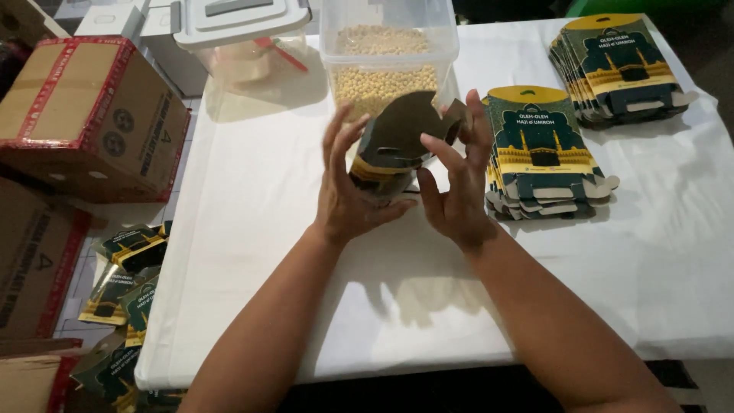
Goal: Assembling small cardboard packaging boxes by folding flaps and tucking them into place.
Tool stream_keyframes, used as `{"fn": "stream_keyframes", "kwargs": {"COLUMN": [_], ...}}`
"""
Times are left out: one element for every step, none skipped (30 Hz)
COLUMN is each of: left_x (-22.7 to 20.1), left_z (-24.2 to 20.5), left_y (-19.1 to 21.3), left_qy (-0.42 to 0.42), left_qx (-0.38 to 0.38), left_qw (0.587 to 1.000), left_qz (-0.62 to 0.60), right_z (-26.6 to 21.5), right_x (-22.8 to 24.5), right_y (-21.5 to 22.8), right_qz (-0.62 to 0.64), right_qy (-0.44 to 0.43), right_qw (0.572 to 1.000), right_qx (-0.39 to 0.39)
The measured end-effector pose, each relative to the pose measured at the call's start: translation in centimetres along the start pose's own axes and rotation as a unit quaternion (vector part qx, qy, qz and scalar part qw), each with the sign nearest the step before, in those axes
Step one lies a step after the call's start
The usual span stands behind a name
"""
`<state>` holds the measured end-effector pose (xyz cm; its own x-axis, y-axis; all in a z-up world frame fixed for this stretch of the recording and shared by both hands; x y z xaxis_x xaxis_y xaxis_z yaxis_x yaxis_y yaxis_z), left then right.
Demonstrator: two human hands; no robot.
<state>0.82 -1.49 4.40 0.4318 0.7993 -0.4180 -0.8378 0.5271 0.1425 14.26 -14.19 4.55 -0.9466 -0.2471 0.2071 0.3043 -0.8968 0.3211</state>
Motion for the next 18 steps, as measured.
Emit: {"fn": "stream_keyframes", "kwargs": {"left_x": [0.7, 0.8, 1.0, 0.8, 0.6, 0.3, 0.3, 0.3, 0.3, 0.2, 0.0, -0.1, -0.1, -0.1, -0.1, -0.1, -0.2, -0.3], "left_z": [-0.2, -0.4, -0.7, -0.6, -0.4, -0.3, -0.3, -0.3, -0.2, -0.2, -0.2, -0.3, -0.3, -0.3, -0.4, -0.3, -0.1, 0.0], "left_y": [0.1, 0.2, 0.3, 0.5, 0.7, 0.9, 0.9, 0.9, 0.8, 0.8, 0.7, 0.6, 0.5, 0.5, 0.5, 0.6, 0.7, 0.9], "left_qy": [-0.001, -0.087, -0.172, -0.172, -0.172, -0.172, -0.172, -0.16, -0.15, -0.151, -0.149, -0.147, -0.148, -0.148, -0.148, -0.148, -0.155, -0.162], "left_qx": [0.0, -0.003, -0.006, -0.006, 0.0, 0.006, 0.006, 0.007, 0.007, 0.007, 0.008, 0.009, 0.009, 0.004, -0.002, -0.002, -0.013, -0.024], "left_qw": [1.0, 0.996, 0.985, 0.985, 0.984, 0.982, 0.982, 0.983, 0.984, 0.984, 0.984, 0.984, 0.984, 0.985, 0.985, 0.985, 0.983, 0.981], "left_qz": [0.0, 0.001, 0.002, 0.002, 0.038, 0.074, 0.074, 0.086, 0.097, 0.097, 0.098, 0.099, 0.099, 0.093, 0.086, 0.087, 0.096, 0.106], "right_z": [0.0, -0.1, -0.1, -0.2, -0.3, -0.3, -0.2, 0.0, 0.2, 0.2, 0.2, 0.2, 0.2, 0.2, 0.1, 0.1, 0.0, -0.1], "right_x": [-0.2, -0.3, -0.5, -0.4, -0.3, -0.2, 0.0, 0.1, 0.2, 0.3, 0.5, 0.6, 0.9, 1.2, 1.5, 1.3, 1.1, 1.0], "right_y": [0.1, 0.2, 0.2, 0.2, 0.2, 0.1, 0.1, 0.2, 0.3, 0.3, 0.3, 0.3, 0.1, -0.1, -0.3, -0.3, -0.2, -0.2], "right_qz": [0.0, -0.012, -0.023, -0.023, -0.022, -0.021, -0.021, -0.035, -0.05, -0.051, -0.063, -0.076, -0.076, -0.094, -0.112, -0.112, -0.113, -0.114], "right_qy": [0.0, 0.006, 0.012, 0.012, 0.011, 0.009, 0.009, 0.017, 0.027, 0.027, 0.045, 0.062, 0.062, 0.068, 0.074, 0.074, 0.075, 0.075], "right_qw": [1.0, 1.0, 1.0, 1.0, 1.0, 1.0, 1.0, 0.999, 0.998, 0.998, 0.997, 0.995, 0.995, 0.993, 0.991, 0.991, 0.991, 0.99], "right_qx": [0.0, 0.004, 0.008, 0.008, 0.011, 0.015, 0.014, 0.007, -0.001, -0.002, -0.009, -0.016, -0.017, -0.014, -0.012, -0.012, -0.018, -0.024]}}
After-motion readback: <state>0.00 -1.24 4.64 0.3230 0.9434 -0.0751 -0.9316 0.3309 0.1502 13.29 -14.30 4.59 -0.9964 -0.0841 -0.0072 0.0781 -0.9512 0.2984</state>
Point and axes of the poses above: each hand's wrist, its own z-axis towards the middle knuckle, its own y-axis out of the back of the hand, x = y × z, the point moved 3 cm from there along z, towards the middle knuckle, and after that the axes turned 5 degrees about -z, right-handed, at the moved point
